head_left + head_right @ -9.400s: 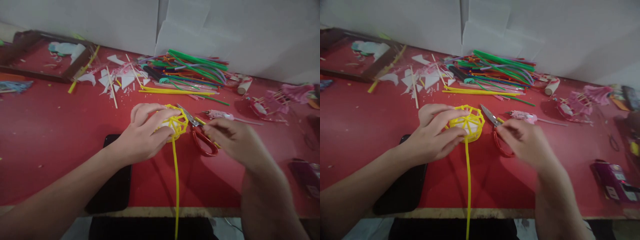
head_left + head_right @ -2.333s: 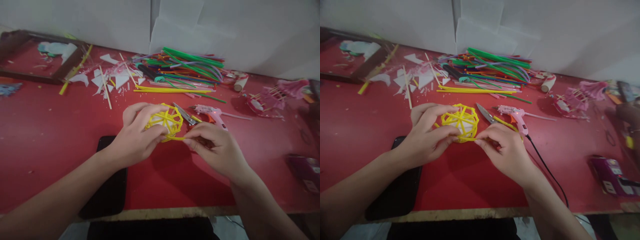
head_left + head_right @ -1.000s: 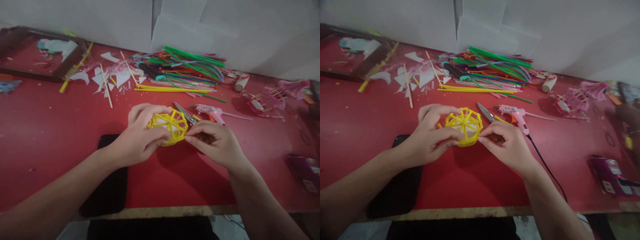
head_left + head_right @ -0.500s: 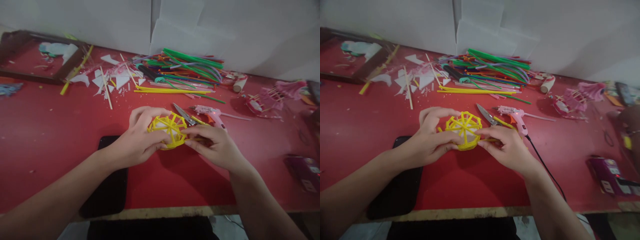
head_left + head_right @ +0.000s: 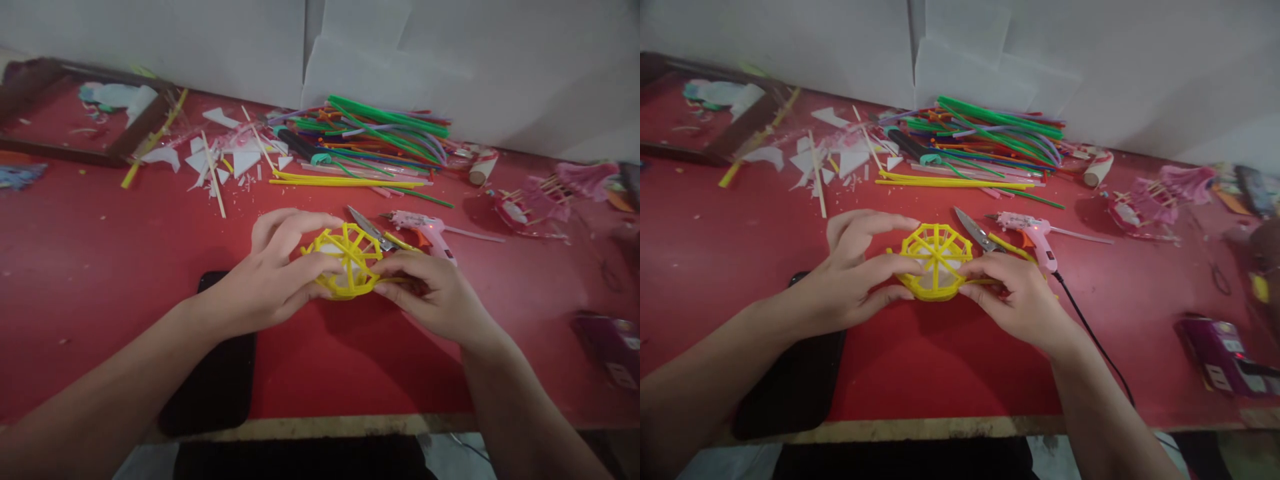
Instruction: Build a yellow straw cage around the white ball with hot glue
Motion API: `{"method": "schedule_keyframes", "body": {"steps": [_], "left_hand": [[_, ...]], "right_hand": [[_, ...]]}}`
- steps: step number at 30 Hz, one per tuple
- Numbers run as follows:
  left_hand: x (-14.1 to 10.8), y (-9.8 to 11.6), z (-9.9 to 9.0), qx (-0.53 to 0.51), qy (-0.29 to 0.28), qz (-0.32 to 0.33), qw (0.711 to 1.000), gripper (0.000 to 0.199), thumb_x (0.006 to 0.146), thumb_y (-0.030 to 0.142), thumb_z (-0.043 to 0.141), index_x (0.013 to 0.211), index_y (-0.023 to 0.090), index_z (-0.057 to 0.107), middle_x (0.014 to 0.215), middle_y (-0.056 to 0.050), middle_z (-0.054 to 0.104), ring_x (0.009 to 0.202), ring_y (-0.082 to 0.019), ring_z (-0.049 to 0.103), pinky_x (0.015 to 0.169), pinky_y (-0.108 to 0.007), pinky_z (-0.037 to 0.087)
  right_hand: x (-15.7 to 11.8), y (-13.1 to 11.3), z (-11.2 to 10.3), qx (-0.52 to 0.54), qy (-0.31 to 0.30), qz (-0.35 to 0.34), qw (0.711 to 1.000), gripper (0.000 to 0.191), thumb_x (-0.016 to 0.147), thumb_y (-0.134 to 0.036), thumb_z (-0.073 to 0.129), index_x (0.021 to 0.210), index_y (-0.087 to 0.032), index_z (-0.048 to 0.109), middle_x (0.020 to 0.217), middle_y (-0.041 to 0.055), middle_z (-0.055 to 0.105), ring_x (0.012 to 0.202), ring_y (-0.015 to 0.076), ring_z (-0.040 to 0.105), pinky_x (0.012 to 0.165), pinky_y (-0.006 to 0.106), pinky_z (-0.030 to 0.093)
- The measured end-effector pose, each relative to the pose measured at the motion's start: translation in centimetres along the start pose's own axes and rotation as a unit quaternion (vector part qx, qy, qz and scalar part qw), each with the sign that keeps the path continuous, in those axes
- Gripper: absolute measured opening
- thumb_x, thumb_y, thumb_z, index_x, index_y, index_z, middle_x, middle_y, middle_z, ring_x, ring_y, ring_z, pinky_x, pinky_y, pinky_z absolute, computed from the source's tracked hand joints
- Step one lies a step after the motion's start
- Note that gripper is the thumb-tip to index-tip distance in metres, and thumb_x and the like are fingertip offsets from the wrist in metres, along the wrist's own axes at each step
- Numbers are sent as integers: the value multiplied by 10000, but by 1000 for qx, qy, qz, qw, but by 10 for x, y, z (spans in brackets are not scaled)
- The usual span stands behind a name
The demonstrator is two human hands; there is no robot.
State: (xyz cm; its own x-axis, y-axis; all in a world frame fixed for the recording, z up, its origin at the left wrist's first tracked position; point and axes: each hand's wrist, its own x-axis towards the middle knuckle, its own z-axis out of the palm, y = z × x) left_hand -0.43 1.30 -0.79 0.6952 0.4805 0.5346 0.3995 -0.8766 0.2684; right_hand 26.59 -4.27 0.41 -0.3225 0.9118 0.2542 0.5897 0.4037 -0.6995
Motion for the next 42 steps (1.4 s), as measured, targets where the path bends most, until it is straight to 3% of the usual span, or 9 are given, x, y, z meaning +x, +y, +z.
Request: {"method": "schedule_keyframes", "body": {"steps": [9,14,20,26,34,42], "left_hand": [[0,-10,-3,3,5,12,1000,92,983,318,633,1016,290,715,1463,-89,515,1298,-334,436,1103,-517,360],[1,1,0,19,52,-2,998,270,976,486,629,1048,230,682,1422,-135,553,1238,-321,507,1077,-505,388],[4,9,2,67,57,37,995,212,972,413,649,932,205,652,1375,-130,602,1192,-338,533,1016,-537,424],[3,10,2,60,49,28,997,74,959,295,653,1000,234,658,1403,-105,569,1206,-339,515,1010,-551,413],[4,14,4,46,9,34,998,79,962,243,614,1014,214,667,1412,-140,560,1224,-365,498,1012,-606,408],[5,19,6,54,5,33,998,135,961,236,578,1004,176,690,1363,-155,603,1211,-372,503,1017,-598,412]], "right_hand": [[-1,1,-1,-12,-4,-17,1000,120,941,-243,686,1040,-188,726,943,48,777,816,124,732,693,197,574],[-1,-6,4,-11,0,-1,1000,133,932,-255,695,1036,-180,734,907,47,774,738,119,723,604,190,553],[-2,-17,13,-8,17,24,1000,106,908,-228,700,996,-173,721,885,34,772,708,111,726,618,194,571],[-2,-23,21,-26,45,25,998,84,897,-227,699,963,-175,704,863,32,778,702,121,736,623,203,589],[-2,-30,31,-42,72,-8,996,77,889,-156,683,963,-176,677,841,11,764,692,88,699,590,150,547],[-2,-31,29,-65,63,-38,995,105,905,-151,650,997,-201,659,855,16,764,734,122,718,645,202,579]]}}
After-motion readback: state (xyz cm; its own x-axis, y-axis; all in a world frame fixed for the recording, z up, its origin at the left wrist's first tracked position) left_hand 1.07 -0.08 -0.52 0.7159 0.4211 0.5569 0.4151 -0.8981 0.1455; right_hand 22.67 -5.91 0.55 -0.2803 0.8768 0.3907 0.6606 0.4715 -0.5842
